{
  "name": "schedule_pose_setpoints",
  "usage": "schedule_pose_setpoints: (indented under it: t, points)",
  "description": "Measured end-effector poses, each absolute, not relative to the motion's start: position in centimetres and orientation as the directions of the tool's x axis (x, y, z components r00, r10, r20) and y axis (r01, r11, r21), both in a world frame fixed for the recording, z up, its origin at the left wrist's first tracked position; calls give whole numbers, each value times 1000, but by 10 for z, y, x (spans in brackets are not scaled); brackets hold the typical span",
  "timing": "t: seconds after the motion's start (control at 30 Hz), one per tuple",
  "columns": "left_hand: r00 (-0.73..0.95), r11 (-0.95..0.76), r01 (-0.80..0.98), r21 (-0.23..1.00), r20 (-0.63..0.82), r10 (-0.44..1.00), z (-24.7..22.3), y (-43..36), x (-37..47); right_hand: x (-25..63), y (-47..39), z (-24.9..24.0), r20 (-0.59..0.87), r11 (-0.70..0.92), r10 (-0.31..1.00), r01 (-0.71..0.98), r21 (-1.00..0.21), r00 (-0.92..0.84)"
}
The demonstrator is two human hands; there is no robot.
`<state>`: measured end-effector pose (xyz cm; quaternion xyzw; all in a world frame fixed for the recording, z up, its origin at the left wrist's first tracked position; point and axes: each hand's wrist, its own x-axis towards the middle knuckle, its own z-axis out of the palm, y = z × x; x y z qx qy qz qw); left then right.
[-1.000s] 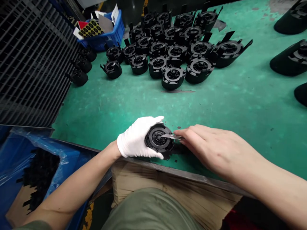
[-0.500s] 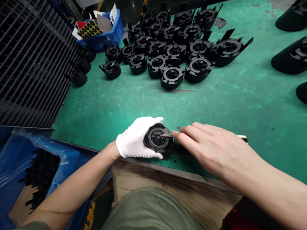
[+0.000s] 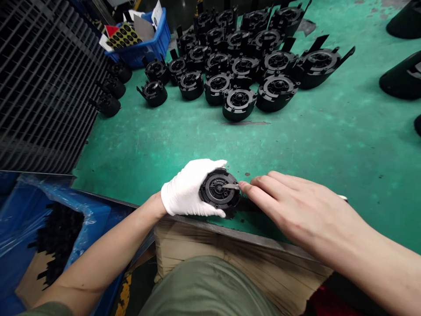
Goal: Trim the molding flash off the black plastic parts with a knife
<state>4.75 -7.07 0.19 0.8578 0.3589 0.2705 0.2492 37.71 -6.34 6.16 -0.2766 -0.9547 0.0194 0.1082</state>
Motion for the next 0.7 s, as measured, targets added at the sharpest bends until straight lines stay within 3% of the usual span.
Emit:
schedule_pose_setpoints:
  t: [0.1,0.47,0.7]
  points:
    - [601,-629,464,624,301,741,4,-70,48,377,-64,66,227,905,420,424,-30,-879]
    - [599,-600,485,636,258,758,5,-69,48,378,-63,61,302,888,456,450,-93,-837]
    - [594,-585,497,641,241,768,3,-69,48,379,-63,58,271,906,414,423,-25,-869]
